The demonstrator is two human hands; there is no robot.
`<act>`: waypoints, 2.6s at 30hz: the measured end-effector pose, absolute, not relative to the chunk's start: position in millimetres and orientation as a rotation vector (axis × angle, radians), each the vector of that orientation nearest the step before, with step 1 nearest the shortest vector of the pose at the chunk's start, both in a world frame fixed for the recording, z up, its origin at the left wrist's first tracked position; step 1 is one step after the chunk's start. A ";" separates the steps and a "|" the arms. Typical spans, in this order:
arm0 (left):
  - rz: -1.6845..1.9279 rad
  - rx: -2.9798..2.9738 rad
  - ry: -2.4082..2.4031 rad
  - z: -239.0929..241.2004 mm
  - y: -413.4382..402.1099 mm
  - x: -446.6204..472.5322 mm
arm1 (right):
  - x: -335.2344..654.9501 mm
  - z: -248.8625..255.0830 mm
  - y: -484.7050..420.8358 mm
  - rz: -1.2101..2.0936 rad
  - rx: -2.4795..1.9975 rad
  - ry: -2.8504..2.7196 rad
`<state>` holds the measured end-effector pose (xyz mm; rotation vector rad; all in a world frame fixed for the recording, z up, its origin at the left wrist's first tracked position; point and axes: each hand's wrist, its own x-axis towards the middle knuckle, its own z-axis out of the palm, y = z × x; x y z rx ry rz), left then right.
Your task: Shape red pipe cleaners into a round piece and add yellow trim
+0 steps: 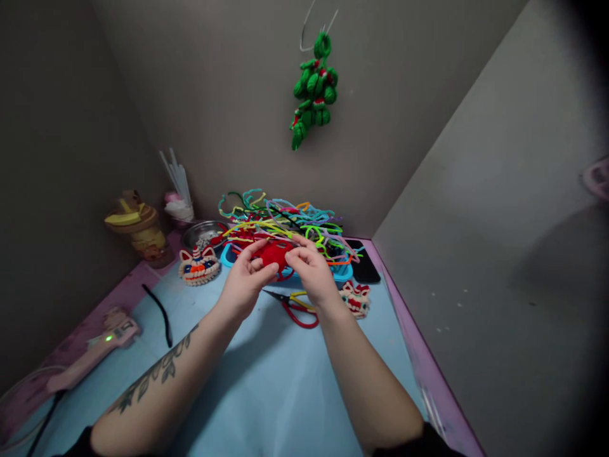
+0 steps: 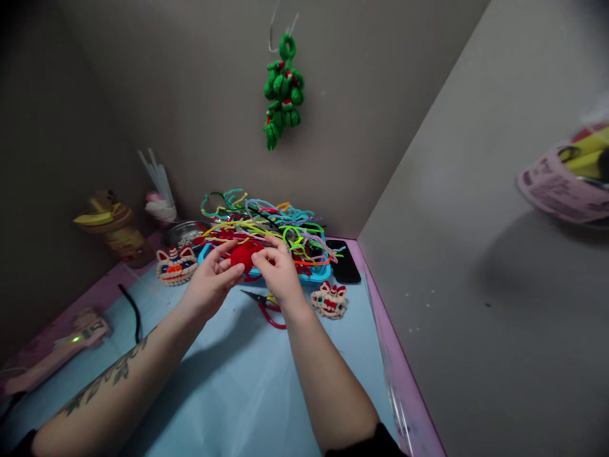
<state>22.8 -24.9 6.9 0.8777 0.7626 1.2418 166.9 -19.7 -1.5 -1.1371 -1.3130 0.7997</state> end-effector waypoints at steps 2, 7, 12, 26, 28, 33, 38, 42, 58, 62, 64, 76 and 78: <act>1.240 0.859 0.754 7.9 -24.4 22.3 | 166.1 -2.1 -19.1 0.796 -1.104 -1.293; 1.212 0.773 0.752 11.4 -24.6 21.3 | 164.0 2.8 -24.3 0.511 -1.082 -1.389; 1.205 0.728 0.738 13.3 -24.6 18.7 | 164.0 6.4 -31.1 0.177 -1.124 -1.542; 1.216 0.771 0.720 15.1 -24.3 16.8 | 170.4 -0.9 -29.4 -0.099 -1.125 -1.689; 1.218 0.791 0.715 16.4 -25.4 17.0 | 169.9 0.4 -29.6 -0.076 -1.143 -1.694; 1.227 0.885 0.696 15.5 -25.2 16.5 | 166.0 5.0 -30.9 0.121 -1.155 -1.693; 1.262 0.997 0.697 11.9 -23.3 14.0 | 163.4 7.4 -31.3 0.394 -1.152 -1.654; 1.308 1.061 0.729 13.2 -24.5 12.8 | 164.4 9.1 -30.5 0.543 -1.166 -1.623; 1.304 1.165 0.782 14.3 -27.3 16.5 | 161.4 4.4 -27.5 0.540 -1.192 -1.580; 1.280 1.078 0.793 13.4 -26.1 16.2 | 164.2 5.4 -26.3 0.607 -1.167 -1.565; 1.267 1.000 0.784 14.9 -25.0 15.0 | 167.2 7.7 -26.2 0.634 -1.145 -1.536; 1.166 0.967 0.760 11.7 -20.0 11.1 | 166.2 8.9 -25.6 0.727 -1.190 -1.489; 1.164 0.966 0.779 12.4 -20.1 10.0 | 166.3 8.1 -24.8 0.777 -1.174 -1.482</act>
